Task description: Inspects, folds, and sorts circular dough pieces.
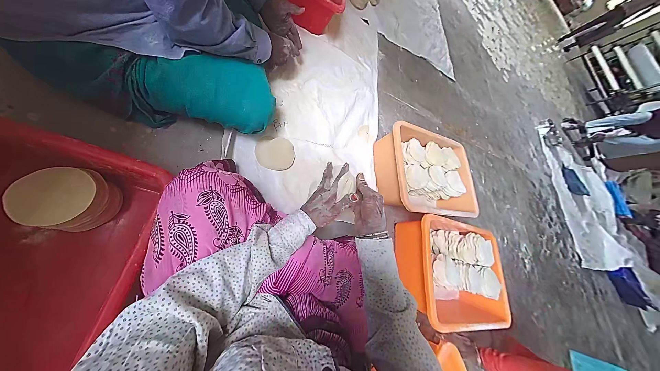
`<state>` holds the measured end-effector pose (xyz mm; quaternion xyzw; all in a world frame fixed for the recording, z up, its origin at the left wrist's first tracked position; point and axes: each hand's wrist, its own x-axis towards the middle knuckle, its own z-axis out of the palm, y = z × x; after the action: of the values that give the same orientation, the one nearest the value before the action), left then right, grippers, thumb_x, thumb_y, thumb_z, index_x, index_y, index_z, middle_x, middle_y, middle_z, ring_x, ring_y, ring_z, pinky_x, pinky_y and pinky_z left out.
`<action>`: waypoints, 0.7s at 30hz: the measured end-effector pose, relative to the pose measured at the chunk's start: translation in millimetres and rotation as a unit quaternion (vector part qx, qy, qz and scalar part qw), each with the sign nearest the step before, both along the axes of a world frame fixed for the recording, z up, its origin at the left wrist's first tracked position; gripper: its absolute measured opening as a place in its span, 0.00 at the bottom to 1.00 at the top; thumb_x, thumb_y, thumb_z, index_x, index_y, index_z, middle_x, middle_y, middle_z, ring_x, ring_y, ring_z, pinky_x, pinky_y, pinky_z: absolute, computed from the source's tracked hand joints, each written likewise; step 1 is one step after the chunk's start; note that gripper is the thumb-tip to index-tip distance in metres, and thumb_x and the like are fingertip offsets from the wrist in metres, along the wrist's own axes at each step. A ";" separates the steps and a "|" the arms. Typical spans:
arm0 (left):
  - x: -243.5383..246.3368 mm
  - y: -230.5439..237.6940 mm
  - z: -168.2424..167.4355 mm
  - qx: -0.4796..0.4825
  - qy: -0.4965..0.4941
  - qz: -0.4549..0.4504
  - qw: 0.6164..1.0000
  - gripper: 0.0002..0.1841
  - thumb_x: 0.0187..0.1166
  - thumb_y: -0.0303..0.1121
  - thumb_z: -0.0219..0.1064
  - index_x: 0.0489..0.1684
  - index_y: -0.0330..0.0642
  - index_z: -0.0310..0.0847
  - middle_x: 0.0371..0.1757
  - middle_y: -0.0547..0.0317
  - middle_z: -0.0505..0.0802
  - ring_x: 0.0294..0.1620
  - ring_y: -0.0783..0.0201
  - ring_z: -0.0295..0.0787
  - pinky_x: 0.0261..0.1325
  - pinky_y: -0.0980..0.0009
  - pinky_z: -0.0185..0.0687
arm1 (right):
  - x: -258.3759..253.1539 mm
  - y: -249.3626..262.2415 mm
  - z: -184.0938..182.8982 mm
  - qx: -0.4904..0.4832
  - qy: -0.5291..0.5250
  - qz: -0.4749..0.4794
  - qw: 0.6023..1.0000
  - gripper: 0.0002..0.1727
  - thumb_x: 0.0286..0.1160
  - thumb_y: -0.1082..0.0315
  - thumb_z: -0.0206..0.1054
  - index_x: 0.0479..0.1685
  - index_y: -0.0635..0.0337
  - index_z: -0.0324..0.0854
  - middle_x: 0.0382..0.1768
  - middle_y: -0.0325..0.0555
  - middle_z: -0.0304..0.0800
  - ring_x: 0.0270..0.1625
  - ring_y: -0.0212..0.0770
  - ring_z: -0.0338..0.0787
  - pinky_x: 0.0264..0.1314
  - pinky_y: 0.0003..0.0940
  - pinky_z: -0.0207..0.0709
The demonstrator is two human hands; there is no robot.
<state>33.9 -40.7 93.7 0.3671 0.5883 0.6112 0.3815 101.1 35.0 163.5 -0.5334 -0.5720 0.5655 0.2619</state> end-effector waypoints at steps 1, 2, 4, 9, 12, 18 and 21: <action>0.1 0.9 0.0 -0.026 0.035 -0.009 0.999 0.45 0.84 0.57 0.61 0.98 0.54 0.40 0.96 0.37 0.36 0.96 0.39 0.37 0.93 0.45 0.46 | 1.6 -1.4 -0.5 -0.012 0.005 -0.010 1.000 0.12 0.89 0.64 0.59 0.41 0.63 0.82 0.28 0.40 0.84 0.28 0.30 0.84 0.31 0.25 0.80; 0.0 1.0 0.4 -0.042 0.049 -0.016 0.998 0.45 0.83 0.58 0.61 0.98 0.56 0.40 0.96 0.35 0.35 0.96 0.37 0.38 0.92 0.43 0.47 | 4.4 -1.4 -2.5 -0.023 0.012 -0.011 1.000 0.10 0.88 0.69 0.59 0.46 0.67 0.82 0.31 0.43 0.85 0.31 0.31 0.85 0.34 0.26 0.81; -2.1 -1.2 2.5 -0.044 0.021 -0.030 0.998 0.44 0.85 0.57 0.60 0.98 0.54 0.40 0.96 0.35 0.38 0.94 0.37 0.45 0.89 0.41 0.53 | 7.8 -0.7 -6.2 -0.033 0.013 -0.012 0.999 0.09 0.86 0.75 0.58 0.49 0.71 0.81 0.31 0.44 0.87 0.30 0.30 0.87 0.36 0.25 0.85; 1.9 -4.5 -2.9 0.086 -0.326 0.001 0.942 0.35 0.92 0.58 0.33 0.95 0.49 0.50 0.87 0.55 0.72 0.84 0.64 0.70 0.85 0.61 0.66 | 12.0 10.1 -3.4 0.036 -0.050 0.056 0.997 0.08 0.79 0.76 0.67 0.50 0.72 0.85 0.38 0.48 0.91 0.36 0.32 0.89 0.42 0.27 0.86; 5.8 2.4 -15.3 0.171 -0.494 0.022 0.852 0.43 0.84 0.70 0.27 0.92 0.53 0.51 0.80 0.55 0.79 0.77 0.61 0.78 0.76 0.58 0.77 | 6.0 13.7 4.1 0.076 -0.092 0.101 0.988 0.06 0.77 0.73 0.70 0.45 0.67 0.87 0.32 0.42 0.91 0.30 0.26 0.84 0.34 0.23 0.79; 1.1 1.9 -11.4 0.188 -0.557 0.054 0.807 0.44 0.83 0.71 0.22 0.91 0.55 0.54 0.80 0.55 0.79 0.79 0.60 0.76 0.78 0.58 0.75 | -5.8 18.2 5.3 0.045 -0.082 0.107 0.990 0.06 0.79 0.75 0.68 0.47 0.68 0.86 0.35 0.44 0.90 0.33 0.28 0.87 0.38 0.24 0.82; 0.0 2.4 -1.9 0.153 -0.547 0.069 0.820 0.38 0.89 0.62 0.20 0.91 0.56 0.56 0.78 0.54 0.80 0.77 0.59 0.77 0.76 0.58 0.75 | -3.7 20.3 -1.2 0.061 -0.074 0.115 0.989 0.05 0.81 0.73 0.67 0.45 0.66 0.87 0.33 0.40 0.89 0.32 0.26 0.86 0.37 0.23 0.82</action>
<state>34.0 -38.3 91.8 -0.0152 0.2057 0.8183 0.5366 97.4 55.3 162.3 -0.4874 -0.6811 0.5144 0.1842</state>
